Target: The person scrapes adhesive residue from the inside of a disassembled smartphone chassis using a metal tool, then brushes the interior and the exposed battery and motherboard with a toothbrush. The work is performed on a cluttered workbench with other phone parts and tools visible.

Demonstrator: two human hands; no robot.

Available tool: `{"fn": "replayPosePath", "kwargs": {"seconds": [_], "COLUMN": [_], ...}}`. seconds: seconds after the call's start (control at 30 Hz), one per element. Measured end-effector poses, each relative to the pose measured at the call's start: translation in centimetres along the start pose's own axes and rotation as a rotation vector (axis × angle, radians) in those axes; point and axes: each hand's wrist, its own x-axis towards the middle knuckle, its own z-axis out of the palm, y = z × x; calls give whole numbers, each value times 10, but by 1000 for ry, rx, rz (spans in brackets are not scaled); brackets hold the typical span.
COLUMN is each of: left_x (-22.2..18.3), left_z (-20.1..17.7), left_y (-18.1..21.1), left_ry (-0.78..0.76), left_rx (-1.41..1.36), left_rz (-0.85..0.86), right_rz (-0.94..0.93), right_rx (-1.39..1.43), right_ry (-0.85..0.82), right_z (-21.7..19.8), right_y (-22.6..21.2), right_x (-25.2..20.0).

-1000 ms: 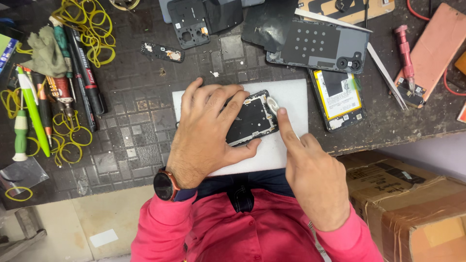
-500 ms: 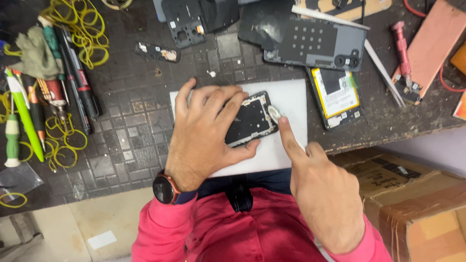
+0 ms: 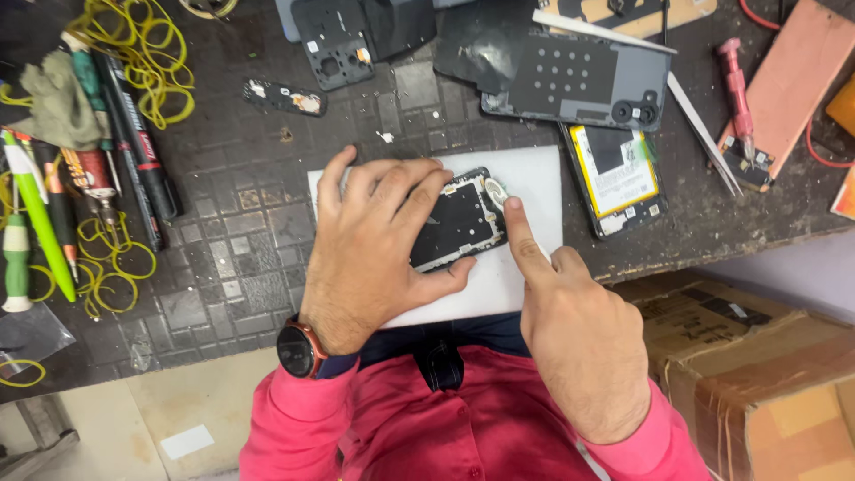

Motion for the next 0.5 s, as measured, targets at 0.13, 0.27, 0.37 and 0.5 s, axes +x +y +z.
{"fn": "replayPosePath", "kwargs": {"seconds": [0.13, 0.27, 0.37, 0.5], "left_x": [2, 2, -1, 3], "left_z": [-1, -2, 1, -3], "left_y": [1, 0, 0, 2], "left_ry": [0, -7, -8, 8], "left_rx": [7, 11, -1, -2], "left_rz": [-1, 2, -13, 0], "right_rz": [28, 17, 0, 35], "right_rx": [12, 38, 82, 134], "right_ry": [-58, -42, 35, -27], "right_z": [-8, -5, 4, -5], "right_y": [-2, -2, 2, 1], "right_x": [-2, 4, 0, -3]}}
